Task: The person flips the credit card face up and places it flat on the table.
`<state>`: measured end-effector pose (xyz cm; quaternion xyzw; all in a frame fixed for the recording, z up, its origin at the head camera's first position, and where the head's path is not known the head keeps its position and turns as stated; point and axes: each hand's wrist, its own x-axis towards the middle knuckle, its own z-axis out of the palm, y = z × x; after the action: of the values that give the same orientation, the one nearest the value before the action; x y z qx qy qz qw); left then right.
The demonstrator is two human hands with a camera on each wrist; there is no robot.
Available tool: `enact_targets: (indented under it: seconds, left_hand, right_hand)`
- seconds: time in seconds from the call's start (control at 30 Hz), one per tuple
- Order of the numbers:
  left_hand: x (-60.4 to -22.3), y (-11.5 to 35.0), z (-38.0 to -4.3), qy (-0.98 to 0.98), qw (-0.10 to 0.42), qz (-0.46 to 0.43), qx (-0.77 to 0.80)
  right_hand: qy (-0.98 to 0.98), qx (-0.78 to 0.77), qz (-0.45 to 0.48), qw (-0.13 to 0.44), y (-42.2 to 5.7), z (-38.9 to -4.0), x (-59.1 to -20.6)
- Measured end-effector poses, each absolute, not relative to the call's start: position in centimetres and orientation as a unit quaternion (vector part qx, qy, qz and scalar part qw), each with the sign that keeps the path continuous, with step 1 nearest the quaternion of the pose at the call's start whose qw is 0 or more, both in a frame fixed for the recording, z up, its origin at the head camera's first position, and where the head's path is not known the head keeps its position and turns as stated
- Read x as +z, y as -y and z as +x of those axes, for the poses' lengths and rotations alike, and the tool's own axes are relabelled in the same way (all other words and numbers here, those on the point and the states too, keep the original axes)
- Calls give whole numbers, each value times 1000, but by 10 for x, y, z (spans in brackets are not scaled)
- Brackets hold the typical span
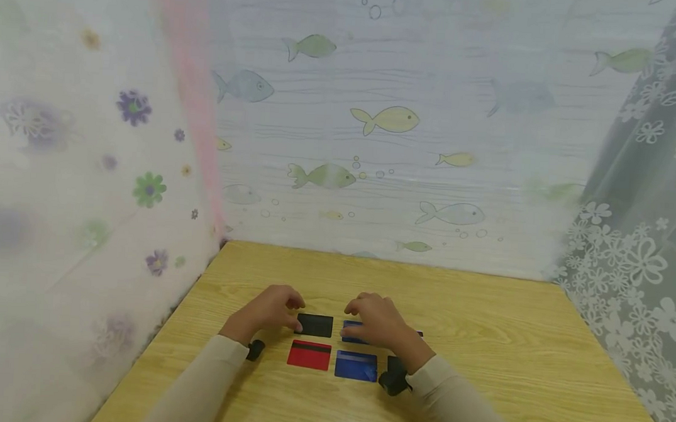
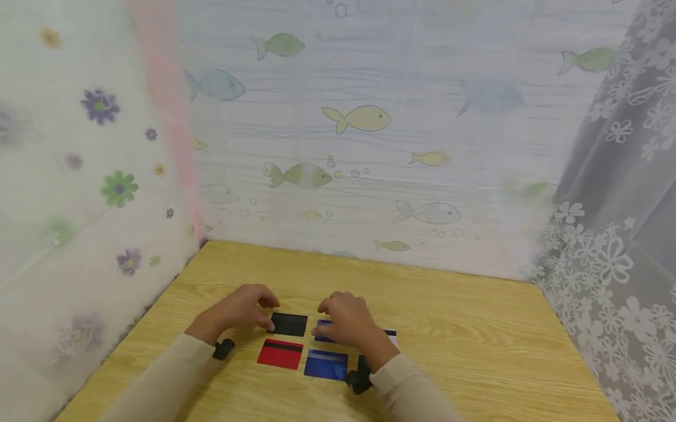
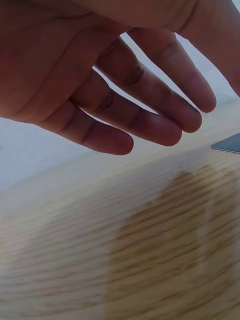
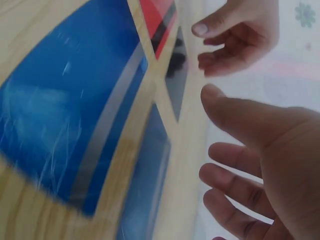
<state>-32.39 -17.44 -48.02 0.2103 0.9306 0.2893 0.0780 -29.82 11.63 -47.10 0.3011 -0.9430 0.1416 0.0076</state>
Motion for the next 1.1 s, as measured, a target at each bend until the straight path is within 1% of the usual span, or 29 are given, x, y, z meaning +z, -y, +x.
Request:
enact_targets:
  seconds: [0.33,0.5,0.77,1.1]
  left_hand:
    - [-487,174,-326,-933,84,215,277]
    - [-488,173,-327,-931,84,225,275]
    - [-484,171,-329,-937,110,215,251]
    - [-477,167,-334,-942,152,193,229]
  right_hand:
    - [948,140,286,-3,-88,-304,-480]
    - [952,150,266,-18,-79,-306,-480]
    - [958,159,235,-48,-70,-312,-486]
    - [959,148,219,-99,-62,-321,-479]
